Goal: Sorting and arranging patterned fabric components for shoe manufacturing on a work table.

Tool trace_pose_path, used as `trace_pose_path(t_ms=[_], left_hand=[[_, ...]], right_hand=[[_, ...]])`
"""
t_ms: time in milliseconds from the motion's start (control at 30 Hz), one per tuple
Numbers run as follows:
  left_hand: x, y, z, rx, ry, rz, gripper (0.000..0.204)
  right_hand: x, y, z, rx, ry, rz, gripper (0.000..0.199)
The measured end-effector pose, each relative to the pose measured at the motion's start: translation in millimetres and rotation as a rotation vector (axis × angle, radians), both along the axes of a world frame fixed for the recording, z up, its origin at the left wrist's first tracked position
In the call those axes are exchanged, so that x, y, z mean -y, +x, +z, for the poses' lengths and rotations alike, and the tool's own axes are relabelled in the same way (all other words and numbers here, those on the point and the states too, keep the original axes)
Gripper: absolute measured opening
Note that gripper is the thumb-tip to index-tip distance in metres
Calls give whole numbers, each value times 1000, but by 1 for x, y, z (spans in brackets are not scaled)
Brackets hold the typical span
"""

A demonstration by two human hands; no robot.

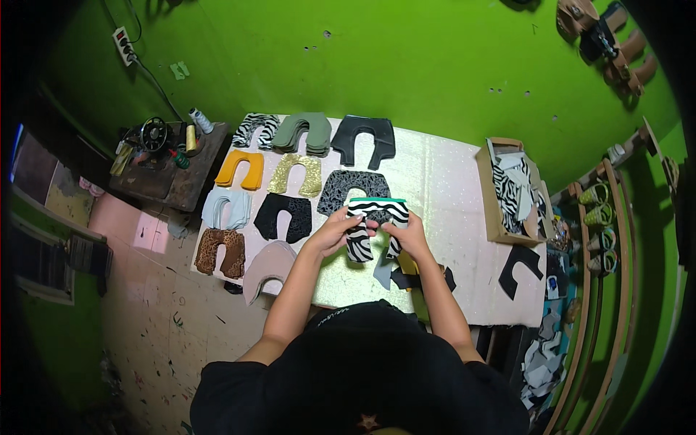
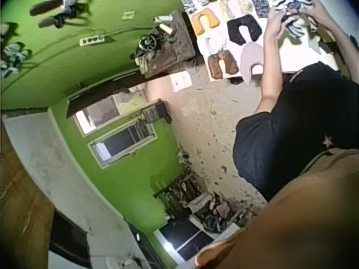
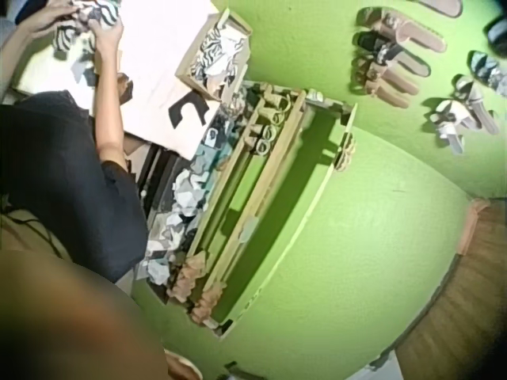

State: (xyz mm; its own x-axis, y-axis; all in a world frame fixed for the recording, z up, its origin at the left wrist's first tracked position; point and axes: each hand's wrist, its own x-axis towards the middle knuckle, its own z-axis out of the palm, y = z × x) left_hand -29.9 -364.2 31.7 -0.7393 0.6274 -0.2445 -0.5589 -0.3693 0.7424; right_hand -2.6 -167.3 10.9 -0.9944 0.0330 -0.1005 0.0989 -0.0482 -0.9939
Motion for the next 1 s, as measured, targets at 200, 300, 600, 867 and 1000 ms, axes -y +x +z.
trace_pose_path(t_ms=[200,300,600,867,1000], left_hand=[[34,14,-10,-21,23,99,35],[49,15,-12,-33,-17,197,38],[116,-3,4,-128,-200,312,43],[162,-36,-5,-205,-101,421,49],[196,-65,-4,-130,-52,375,54]], right_hand=[[30,-23,8,18,87,44,32],[40,-35,0,118,-44,109,38],[115,-50,12,-313,699,212,81],[168,-86,2,-266,441,291,77],[196,-119,-7,-180,345,289,57]])
